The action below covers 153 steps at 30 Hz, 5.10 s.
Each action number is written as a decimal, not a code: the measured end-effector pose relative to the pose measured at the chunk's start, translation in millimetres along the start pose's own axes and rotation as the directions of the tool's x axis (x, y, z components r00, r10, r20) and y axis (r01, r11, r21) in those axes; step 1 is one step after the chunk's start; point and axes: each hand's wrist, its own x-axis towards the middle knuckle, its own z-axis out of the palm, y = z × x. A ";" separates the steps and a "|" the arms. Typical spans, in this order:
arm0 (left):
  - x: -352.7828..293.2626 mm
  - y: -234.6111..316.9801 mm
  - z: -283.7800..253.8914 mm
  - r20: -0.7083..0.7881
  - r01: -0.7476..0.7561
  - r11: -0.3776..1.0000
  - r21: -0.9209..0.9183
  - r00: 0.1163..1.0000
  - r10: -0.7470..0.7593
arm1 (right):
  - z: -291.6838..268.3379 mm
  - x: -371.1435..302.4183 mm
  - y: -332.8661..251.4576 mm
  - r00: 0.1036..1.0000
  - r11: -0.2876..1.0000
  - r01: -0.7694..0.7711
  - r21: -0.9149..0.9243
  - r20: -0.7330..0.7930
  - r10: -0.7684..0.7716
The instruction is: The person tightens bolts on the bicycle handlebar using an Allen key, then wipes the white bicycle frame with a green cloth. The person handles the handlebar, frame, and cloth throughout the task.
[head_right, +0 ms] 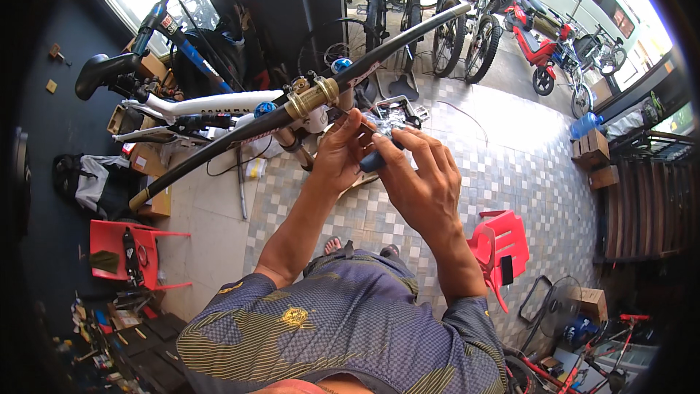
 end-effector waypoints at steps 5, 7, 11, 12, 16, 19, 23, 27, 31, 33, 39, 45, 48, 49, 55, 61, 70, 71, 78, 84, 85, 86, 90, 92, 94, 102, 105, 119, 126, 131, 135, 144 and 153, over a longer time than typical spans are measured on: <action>0.7 -0.9 -7.7 0.072 -0.025 0.998 -0.056 0.997 0.029 | 6.7 4.2 -5.0 0.972 0.952 -0.236 0.194 0.035 0.234; -0.2 -0.1 -8.2 0.075 -0.028 0.999 -0.017 0.997 0.029 | 15.8 6.5 -4.7 0.932 0.864 -0.339 0.372 0.009 0.362; 1.6 -0.4 -6.0 0.050 -0.033 0.999 -0.001 0.998 0.033 | 23.9 7.1 -0.5 0.792 0.588 -0.552 0.591 0.151 0.591; 2.1 -0.9 -5.5 0.041 -0.040 0.999 0.000 0.998 0.040 | 24.2 7.5 0.1 0.771 0.533 -0.568 0.627 0.178 0.611; -3.7 2.3 -0.9 0.046 -0.064 0.998 0.004 0.997 0.064 | 18.4 6.0 -5.9 0.844 0.698 -0.486 0.526 0.073 0.532; -15.8 6.3 4.9 0.144 -0.055 0.998 0.017 0.988 0.052 | -2.9 2.9 -17.6 0.931 0.870 -0.327 0.369 -0.031 0.364; -36.2 9.1 -7.8 0.205 -0.113 0.994 0.008 0.973 0.109 | -11.3 0.4 -21.6 0.989 0.940 -0.139 0.313 -0.003 0.147; -44.6 17.6 -22.1 0.180 -0.125 0.992 -0.011 0.976 0.125 | 0.8 0.4 -27.7 0.996 0.951 -0.094 0.295 0.018 0.093; -41.0 20.2 -29.5 0.148 -0.127 0.992 -0.001 0.981 0.126 | 3.5 4.7 -37.3 0.996 0.956 -0.086 0.282 0.031 0.080; -39.0 20.7 -31.7 0.148 -0.121 0.993 -0.008 0.982 0.121 | 6.1 2.7 -37.6 0.996 0.963 -0.083 0.257 0.028 0.079; -37.6 23.4 -36.8 0.185 -0.079 0.994 -0.073 0.979 0.091 | 3.5 8.9 -44.0 0.999 0.985 0.029 0.169 0.009 -0.031; -44.5 26.5 -36.8 0.237 -0.015 0.995 -0.096 0.971 0.038 | 9.7 1.8 -56.4 0.959 0.904 -0.282 0.322 0.103 0.263; -55.1 28.3 -9.5 0.018 -0.039 0.988 -0.153 0.999 0.042 | 14.6 2.3 -54.1 0.961 0.893 -0.275 0.357 0.089 0.261; -53.2 27.2 -17.1 0.094 -0.031 0.979 -0.199 0.994 0.051 | 15.2 3.6 -54.7 0.965 0.893 -0.262 0.366 0.089 0.247; -41.5 22.7 -48.9 0.277 0.038 0.955 -0.294 0.960 0.047 | -3.2 -12.9 -47.9 0.932 0.791 -0.310 0.527 0.006 0.361; -40.8 24.1 -48.0 0.258 0.031 0.969 -0.246 0.965 0.035 | -25.4 -0.2 -44.6 0.993 0.973 0.102 0.208 -0.073 -0.088; -40.9 26.3 -43.5 0.269 0.028 0.977 -0.210 0.963 0.030 | -5.8 -1.2 -45.6 0.983 0.989 0.119 -0.083 0.147 -0.106; -44.1 31.4 -28.0 0.211 0.012 0.987 -0.160 0.977 0.023 | -3.1 -0.4 -42.4 0.983 0.984 0.139 -0.112 0.133 -0.124; -67.4 65.2 -60.5 -0.014 -0.371 0.538 0.757 0.814 0.581 | 0.1 3.2 -29.9 0.958 0.950 0.273 -0.150 0.136 -0.254; -68.5 94.9 -45.5 0.140 -0.715 0.474 0.514 0.615 0.776 | -10.7 11.7 -36.5 0.960 0.961 0.237 -0.141 0.184 -0.210; -69.3 93.0 -47.9 0.167 -0.713 0.435 0.550 0.604 0.780 | -13.3 12.1 -37.4 0.967 0.969 0.197 -0.148 0.190 -0.167; -71.4 89.1 -49.4 0.194 -0.710 0.394 0.584 0.593 0.782 | -14.6 12.3 -37.0 0.973 0.975 0.156 -0.156 0.196 -0.124; -77.2 62.9 -44.8 0.314 -0.679 0.189 0.709 0.545 0.777 | -14.1 7.1 -17.5 0.993 0.995 0.019 -0.102 0.122 -0.007; -78.0 52.9 -36.1 0.354 -0.640 0.112 0.760 0.553 0.754 | -8.2 1.6 -4.5 0.994 0.997 -0.054 -0.059 0.088 0.059; -77.7 45.1 -27.8 0.357 -0.615 0.095 0.783 0.568 0.742 | -0.4 2.1 8.9 0.992 0.994 -0.111 -0.001 0.061 0.111; -71.6 64.7 -33.2 0.562 -0.538 -0.226 0.812 0.616 0.552 | 6.3 24.8 56.9 0.972 0.943 -0.227 0.241 0.116 0.204; -75.1 143.8 -7.4 0.403 -0.419 0.148 0.896 0.906 0.127 | 7.7 29.6 68.3 0.981 0.948 -0.184 0.260 0.109 0.160; 64.6 93.2 86.1 0.420 -0.569 -0.370 0.734 0.810 -0.410 | 6.8 50.1 76.5 0.760 0.457 -0.644 0.613 0.446 0.473; 65.3 89.6 70.3 0.448 -0.550 -0.300 0.780 0.824 -0.346 | 1.3 43.3 83.0 0.889 0.860 -0.423 0.286 0.316 0.333; 63.9 91.6 67.7 0.497 -0.596 -0.284 0.751 0.793 -0.352 | -5.0 36.1 92.4 0.803 0.780 -0.560 0.279 0.414 0.428; 61.2 92.1 66.4 0.463 -0.574 -0.301 0.762 0.807 -0.366 | -15.1 57.3 67.1 0.996 0.992 -0.062 0.110 0.068 0.055; 60.0 93.2 68.2 0.433 -0.552 -0.303 0.777 0.817 -0.380 | -10.4 47.5 72.0 0.891 0.894 -0.397 0.206 0.320 0.321; 62.1 91.9 64.5 0.463 -0.595 -0.302 0.745 0.786 -0.409 | -7.2 46.0 60.8 0.864 0.831 -0.478 0.285 0.324 0.386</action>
